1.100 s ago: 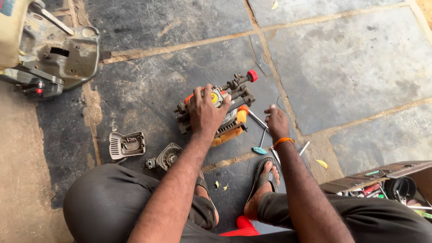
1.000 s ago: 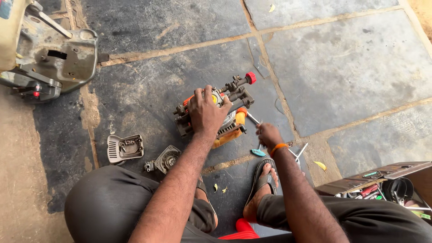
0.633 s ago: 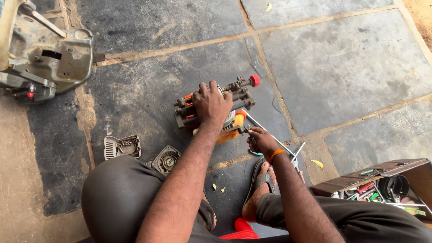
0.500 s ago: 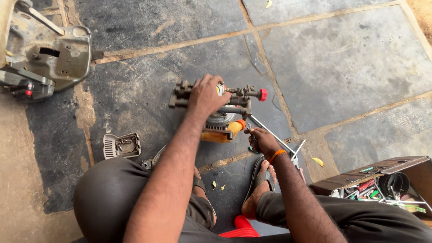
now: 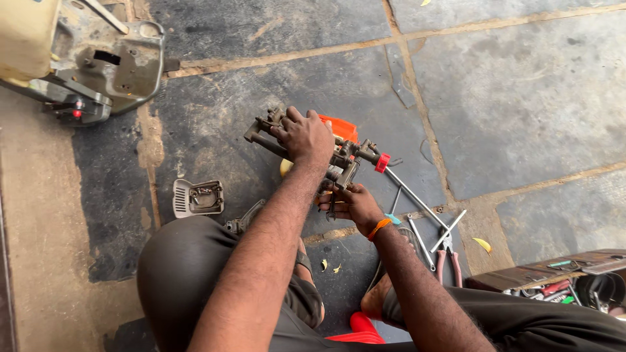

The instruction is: The person sits on the floor repairing a small engine from a brush cutter. They use a wrench to loosen and remove bolts from the engine assembly, detach the engine housing from the orange casing, set parts aside, and continue unscrewing components with a screwdriver.

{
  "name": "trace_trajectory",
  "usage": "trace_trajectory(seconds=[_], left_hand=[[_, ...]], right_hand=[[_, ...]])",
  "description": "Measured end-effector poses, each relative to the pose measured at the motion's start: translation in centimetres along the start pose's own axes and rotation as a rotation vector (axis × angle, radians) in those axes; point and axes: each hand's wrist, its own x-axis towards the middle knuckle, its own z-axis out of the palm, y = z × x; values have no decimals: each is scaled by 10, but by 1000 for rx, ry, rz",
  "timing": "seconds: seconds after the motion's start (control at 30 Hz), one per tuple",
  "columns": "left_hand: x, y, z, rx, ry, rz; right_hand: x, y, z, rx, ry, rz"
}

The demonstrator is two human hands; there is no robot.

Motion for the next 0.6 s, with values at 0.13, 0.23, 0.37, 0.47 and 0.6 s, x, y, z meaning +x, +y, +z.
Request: trace_trajectory(seconds=[0.13,0.23,0.37,0.47,0.6], left_hand=[[-14,8,5,-21,77,0],[-22,20,5,-30,65,1],[-31,27,1,-53,68,8],[-39,35,-4,-34,20,27],[-47,50,-8,-4,52,61]], right_hand=[[3,13,13,-8,32,-26],[-3,18,16,-43,103,-63],[-14,15,20,8,198,-84],[-23,10,24,47,254,-93],[-34,5,13,208,222,-64]])
